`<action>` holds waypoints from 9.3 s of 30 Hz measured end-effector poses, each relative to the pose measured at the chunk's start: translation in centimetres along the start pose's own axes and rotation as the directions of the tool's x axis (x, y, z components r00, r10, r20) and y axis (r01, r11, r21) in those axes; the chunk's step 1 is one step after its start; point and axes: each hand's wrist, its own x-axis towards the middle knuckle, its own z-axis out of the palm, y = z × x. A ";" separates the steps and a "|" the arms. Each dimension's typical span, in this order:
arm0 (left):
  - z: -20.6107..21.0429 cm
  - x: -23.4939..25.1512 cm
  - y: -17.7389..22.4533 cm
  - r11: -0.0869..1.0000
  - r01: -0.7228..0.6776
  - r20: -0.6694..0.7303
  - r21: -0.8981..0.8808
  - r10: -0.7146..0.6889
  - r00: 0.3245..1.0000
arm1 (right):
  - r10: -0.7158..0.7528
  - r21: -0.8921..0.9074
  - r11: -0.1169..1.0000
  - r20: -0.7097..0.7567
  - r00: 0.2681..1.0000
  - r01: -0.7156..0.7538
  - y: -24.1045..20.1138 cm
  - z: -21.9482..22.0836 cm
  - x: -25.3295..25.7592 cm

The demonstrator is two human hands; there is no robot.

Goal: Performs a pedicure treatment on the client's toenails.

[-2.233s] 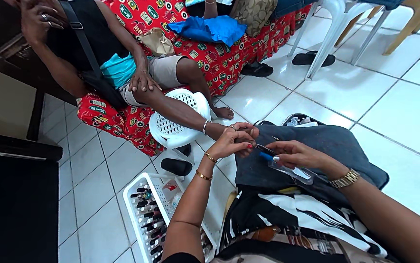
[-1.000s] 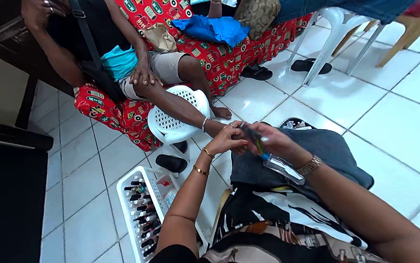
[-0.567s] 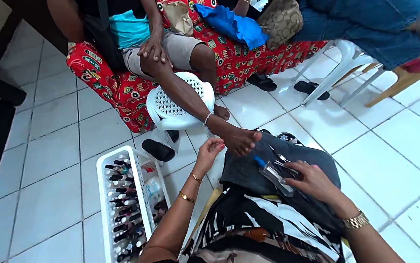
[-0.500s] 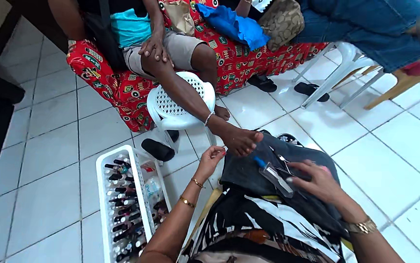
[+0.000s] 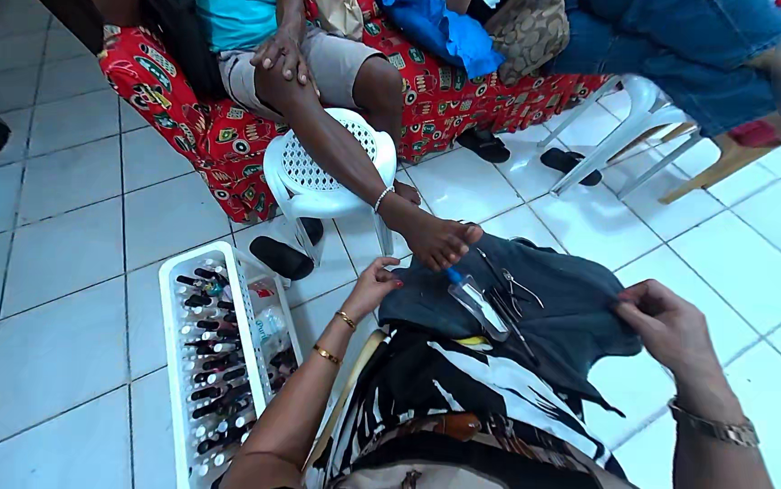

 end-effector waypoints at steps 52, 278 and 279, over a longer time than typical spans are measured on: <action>6.4 0.5 4.1 0.606 0.279 0.098 -0.745 -0.314 0.944 | 0.261 -0.505 0.856 0.610 0.748 0.113 -8.3 10.2 3.6; 10.7 3.7 4.4 0.350 0.258 0.211 -0.901 -0.166 0.963 | 0.005 0.417 0.827 0.665 0.747 -0.378 -9.5 11.5 1.8; 10.7 3.8 4.4 0.343 0.256 0.212 -0.904 -0.162 0.964 | -0.003 0.427 0.824 0.661 0.750 -0.373 -9.6 11.5 1.7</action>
